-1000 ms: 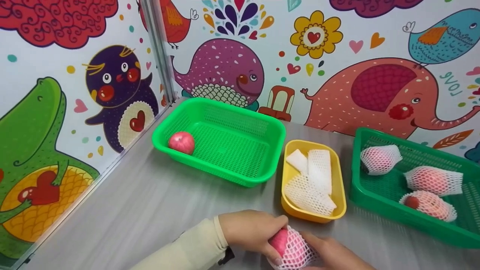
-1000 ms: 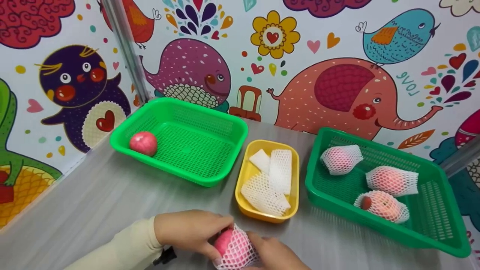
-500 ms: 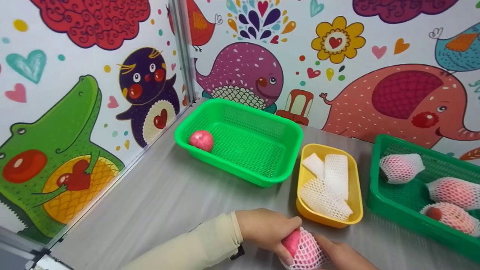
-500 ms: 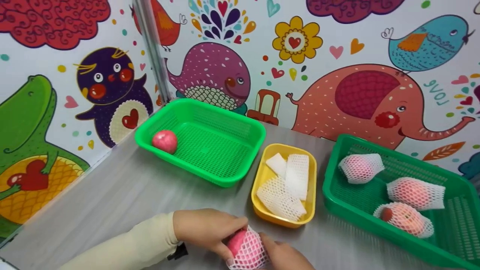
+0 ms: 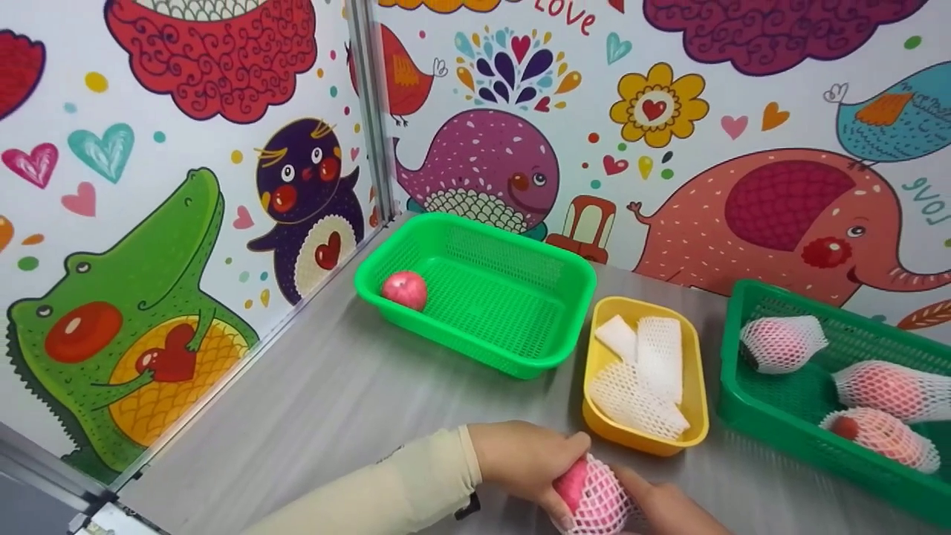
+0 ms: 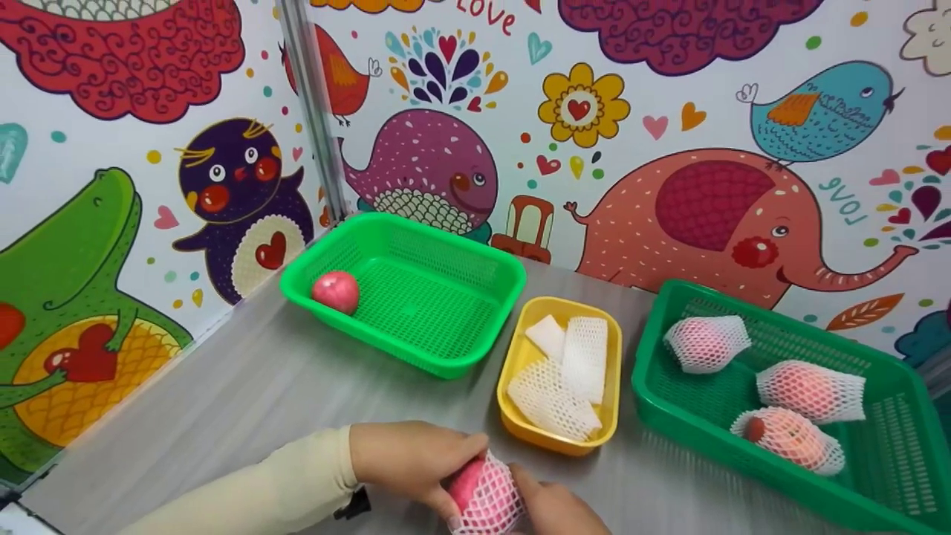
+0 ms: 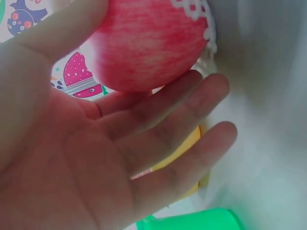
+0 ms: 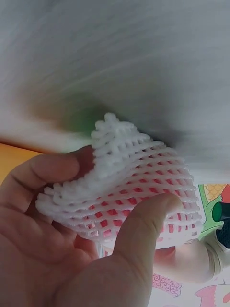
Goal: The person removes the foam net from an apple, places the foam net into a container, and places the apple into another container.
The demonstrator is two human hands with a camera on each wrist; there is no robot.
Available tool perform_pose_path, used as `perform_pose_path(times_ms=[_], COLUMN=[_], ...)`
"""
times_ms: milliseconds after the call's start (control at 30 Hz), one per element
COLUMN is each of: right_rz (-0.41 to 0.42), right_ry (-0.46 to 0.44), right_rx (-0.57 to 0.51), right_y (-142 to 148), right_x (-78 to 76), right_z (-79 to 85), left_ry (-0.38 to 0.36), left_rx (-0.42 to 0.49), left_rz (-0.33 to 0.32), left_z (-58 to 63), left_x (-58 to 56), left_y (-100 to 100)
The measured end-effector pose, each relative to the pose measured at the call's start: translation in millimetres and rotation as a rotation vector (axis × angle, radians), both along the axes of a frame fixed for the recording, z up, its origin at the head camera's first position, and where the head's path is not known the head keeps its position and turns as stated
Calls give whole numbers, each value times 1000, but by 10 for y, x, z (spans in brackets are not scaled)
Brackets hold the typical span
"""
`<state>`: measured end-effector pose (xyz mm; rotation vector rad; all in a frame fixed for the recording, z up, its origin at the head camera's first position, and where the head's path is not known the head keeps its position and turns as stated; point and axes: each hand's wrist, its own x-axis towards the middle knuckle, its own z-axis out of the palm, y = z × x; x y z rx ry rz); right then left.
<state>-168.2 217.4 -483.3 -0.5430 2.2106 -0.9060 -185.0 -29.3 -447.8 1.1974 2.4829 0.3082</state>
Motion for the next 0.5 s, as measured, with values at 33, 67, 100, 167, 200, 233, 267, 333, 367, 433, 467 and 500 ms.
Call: perform_pose_path(times_ms=[33,67,100,167,200,233,267,333,367,433,467,500], right_rz=[2,10,27,62,77,93,104,113,111,107,103,101], right_ry=[10,25,53,109,130,156,169,177,170,176,176,183], right_rx=[-4,-11,-22,-37,-40,-39,-44,-50,-52,-52,-55,-57], right_y=[-1,-5,-3,2,7,8,7,5,4,5,9,15], right_x=[5,9,11,9,6,3,-2,-7,-4,5,12,22], right_z=[-3,-8,-16,-28,-28,-30,-34,-35,-29,-14,-1,16], left_ry=[-2,-2,6,25,34,42,54,71,74,83,89,93], left_rx=[3,8,13,19,21,23,25,24,26,27,27,28], left_rz=[1,2,1,0,0,1,3,14,22,40,47,50], left_z=[3,5,5,3,5,4,2,-5,-9,-14,-11,-6], left_x=[7,15,24,43,53,62,72,98,113,150,173,196], left_y=[-2,-4,-5,0,3,3,2,-6,-11,-14,-12,-8])
